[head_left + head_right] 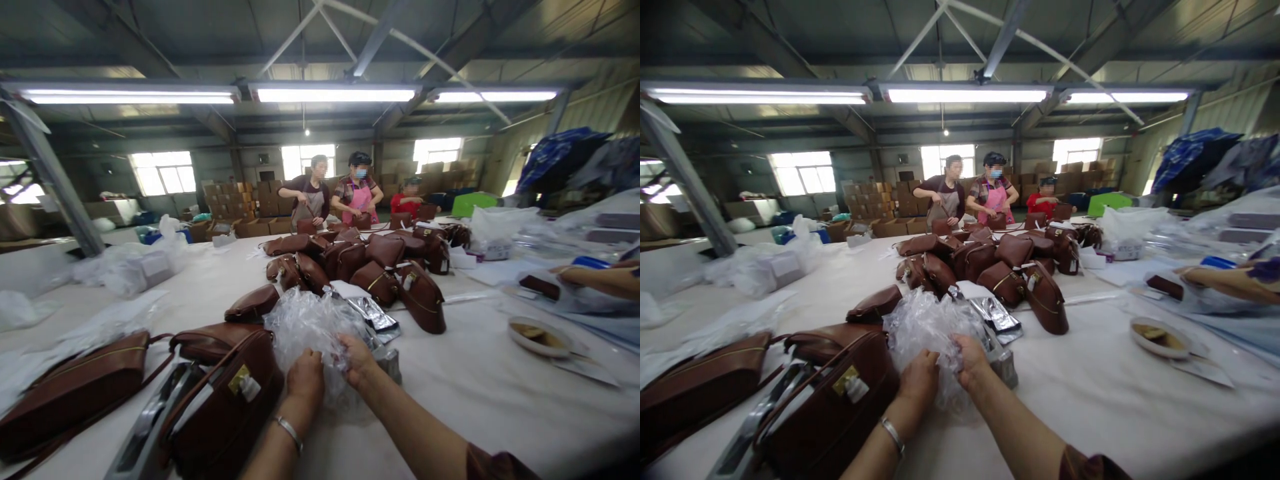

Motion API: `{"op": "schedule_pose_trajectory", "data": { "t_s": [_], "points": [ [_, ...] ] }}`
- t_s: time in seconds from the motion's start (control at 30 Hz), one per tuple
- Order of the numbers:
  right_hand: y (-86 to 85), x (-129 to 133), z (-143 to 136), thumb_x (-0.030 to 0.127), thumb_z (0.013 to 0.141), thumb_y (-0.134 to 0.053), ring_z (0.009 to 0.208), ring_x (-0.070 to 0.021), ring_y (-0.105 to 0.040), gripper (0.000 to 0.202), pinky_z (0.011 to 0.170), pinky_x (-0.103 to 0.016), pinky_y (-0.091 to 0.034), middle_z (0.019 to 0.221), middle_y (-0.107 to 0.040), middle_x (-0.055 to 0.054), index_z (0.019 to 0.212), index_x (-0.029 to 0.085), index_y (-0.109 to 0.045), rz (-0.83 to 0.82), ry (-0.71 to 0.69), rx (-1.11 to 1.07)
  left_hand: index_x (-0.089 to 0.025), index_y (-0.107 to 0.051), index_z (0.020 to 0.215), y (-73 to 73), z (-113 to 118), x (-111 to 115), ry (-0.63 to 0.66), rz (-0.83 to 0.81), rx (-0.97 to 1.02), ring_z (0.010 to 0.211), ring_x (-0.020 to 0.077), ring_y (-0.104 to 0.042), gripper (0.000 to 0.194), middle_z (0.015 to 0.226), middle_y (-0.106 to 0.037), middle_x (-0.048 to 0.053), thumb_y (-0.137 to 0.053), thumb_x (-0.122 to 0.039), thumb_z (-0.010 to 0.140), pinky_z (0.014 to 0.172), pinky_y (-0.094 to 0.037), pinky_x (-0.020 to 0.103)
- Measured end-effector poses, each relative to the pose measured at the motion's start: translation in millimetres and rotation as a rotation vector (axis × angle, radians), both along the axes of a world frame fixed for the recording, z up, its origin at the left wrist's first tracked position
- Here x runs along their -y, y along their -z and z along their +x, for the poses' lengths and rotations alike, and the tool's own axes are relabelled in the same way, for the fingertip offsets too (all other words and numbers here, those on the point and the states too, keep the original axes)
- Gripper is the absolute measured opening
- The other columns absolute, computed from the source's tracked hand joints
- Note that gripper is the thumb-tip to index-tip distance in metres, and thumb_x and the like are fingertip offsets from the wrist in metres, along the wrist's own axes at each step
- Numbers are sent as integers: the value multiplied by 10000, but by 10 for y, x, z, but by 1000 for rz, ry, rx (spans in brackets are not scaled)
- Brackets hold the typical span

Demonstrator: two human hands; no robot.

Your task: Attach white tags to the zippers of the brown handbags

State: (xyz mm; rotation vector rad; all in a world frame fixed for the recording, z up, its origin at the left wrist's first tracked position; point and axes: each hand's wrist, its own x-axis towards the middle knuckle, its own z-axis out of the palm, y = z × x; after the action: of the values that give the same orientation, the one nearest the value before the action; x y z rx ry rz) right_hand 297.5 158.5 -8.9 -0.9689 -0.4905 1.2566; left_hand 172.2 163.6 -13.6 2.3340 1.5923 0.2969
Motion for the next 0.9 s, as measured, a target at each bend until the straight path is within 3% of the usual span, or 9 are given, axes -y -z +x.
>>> {"op": "schedule_pose_trajectory", "data": {
  "t_s": [0.2,0.4,0.53,0.6,0.67,0.8,0.9],
  "points": [
    [4,44,33,353,701,-647,525,-236,-630,216,450,-295,-490,506,-611,-75,610,160,-615,-56,-75,31,-138,-688,895,146,14,-149,-80,-75,142,877,193,-645,136,968,-691,69,-570,-202,875,828,-493,376],
    [31,65,38,396,701,-634,477,-209,-595,240,436,-294,-473,565,-643,-84,639,166,-604,-48,14,159,-135,-726,880,189,-144,-77,-202,-86,520,934,229,-656,273,945,-722,132,-475,-241,872,879,-452,317],
    [9,174,53,448,765,-602,626,-218,-634,310,572,-318,-530,714,-684,-76,831,150,-656,14,120,317,-131,-708,862,141,-277,106,-358,-236,810,704,229,-668,349,739,-702,109,-449,-365,863,666,-505,326],
    [-24,277,85,439,761,-645,747,-233,-643,337,711,-348,-544,816,-695,-71,941,156,-675,56,148,410,-138,-707,876,107,-335,196,-427,-341,953,635,202,-658,353,768,-716,114,-500,-421,835,576,-501,299],
    [-63,394,128,391,770,-667,879,-255,-633,333,861,-391,-517,929,-691,-88,1008,160,-686,159,181,654,-143,-705,893,65,-380,268,-492,-431,1074,619,166,-650,327,892,-734,138,-569,-424,797,555,-500,276],
    [-72,619,157,239,861,-556,1249,-304,-487,396,1074,-488,-373,1303,-569,-133,1249,201,-628,411,204,1451,-138,-694,905,-20,-435,378,-567,-547,1228,612,106,-616,326,988,-720,131,-658,-417,741,549,-478,224],
    [75,708,46,198,863,-542,1404,-347,-302,511,1098,-551,-312,1527,-365,-89,1359,325,-546,295,60,1712,-144,-693,902,-23,-493,448,-552,-556,1296,606,91,-581,431,828,-692,54,-767,-476,639,548,-453,191]
  ]
}}
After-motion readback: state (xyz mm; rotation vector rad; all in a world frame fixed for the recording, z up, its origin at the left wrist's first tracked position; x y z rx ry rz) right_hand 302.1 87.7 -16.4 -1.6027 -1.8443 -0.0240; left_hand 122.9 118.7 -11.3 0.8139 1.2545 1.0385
